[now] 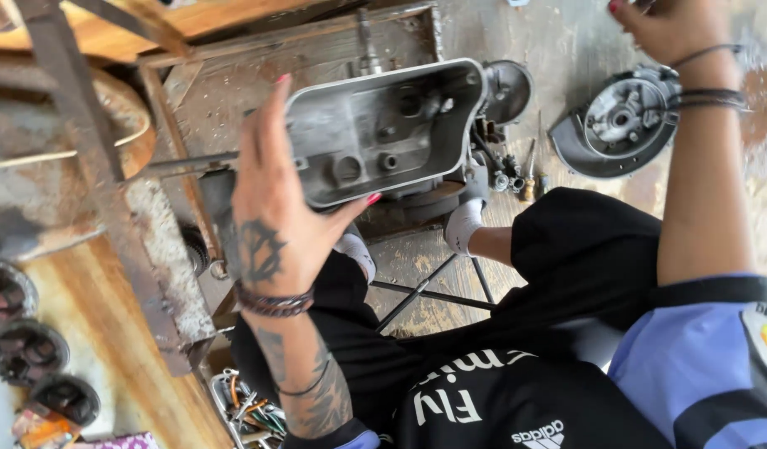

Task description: Disassembling and assembling motorcycle engine components including the crankcase and gears using hand tools

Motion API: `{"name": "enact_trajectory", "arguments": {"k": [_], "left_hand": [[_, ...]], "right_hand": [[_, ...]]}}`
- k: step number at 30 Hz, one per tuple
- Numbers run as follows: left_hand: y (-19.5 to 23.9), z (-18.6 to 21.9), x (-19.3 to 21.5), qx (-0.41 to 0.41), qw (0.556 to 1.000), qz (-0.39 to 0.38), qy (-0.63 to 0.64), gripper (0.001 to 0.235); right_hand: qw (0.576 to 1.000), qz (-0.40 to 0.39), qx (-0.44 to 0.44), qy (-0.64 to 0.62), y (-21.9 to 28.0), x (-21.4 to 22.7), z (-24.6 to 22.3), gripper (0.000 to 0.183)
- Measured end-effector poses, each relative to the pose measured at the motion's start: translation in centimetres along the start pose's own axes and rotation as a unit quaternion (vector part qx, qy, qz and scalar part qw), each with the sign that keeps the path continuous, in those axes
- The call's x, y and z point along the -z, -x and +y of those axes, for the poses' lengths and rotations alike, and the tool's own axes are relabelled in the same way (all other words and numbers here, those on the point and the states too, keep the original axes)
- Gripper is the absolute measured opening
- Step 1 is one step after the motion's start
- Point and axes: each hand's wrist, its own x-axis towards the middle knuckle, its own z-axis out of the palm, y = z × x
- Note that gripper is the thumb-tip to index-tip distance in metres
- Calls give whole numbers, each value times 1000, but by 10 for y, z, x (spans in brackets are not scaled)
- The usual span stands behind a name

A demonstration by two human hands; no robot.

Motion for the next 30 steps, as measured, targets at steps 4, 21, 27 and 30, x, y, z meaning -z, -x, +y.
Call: {"name": "enact_trajectory", "arguments": {"k": [4, 21, 27, 30], "left_hand": [[4, -11, -2, -44, 999, 20, -21, 121], [1, 31, 9, -52, 990, 28, -126, 113], [5, 20, 4, -29, 991, 32, -129, 127], [-1, 40, 0, 18, 996, 7, -91, 133]], "right_hand": [[942, -250, -207, -85, 26, -28, 4, 26], [945, -99, -302, -79, 195, -309, 173, 18], [917, 73, -357, -161, 206, -342, 160, 18], [917, 107, -337, -184, 197, -342, 147, 12]]}}
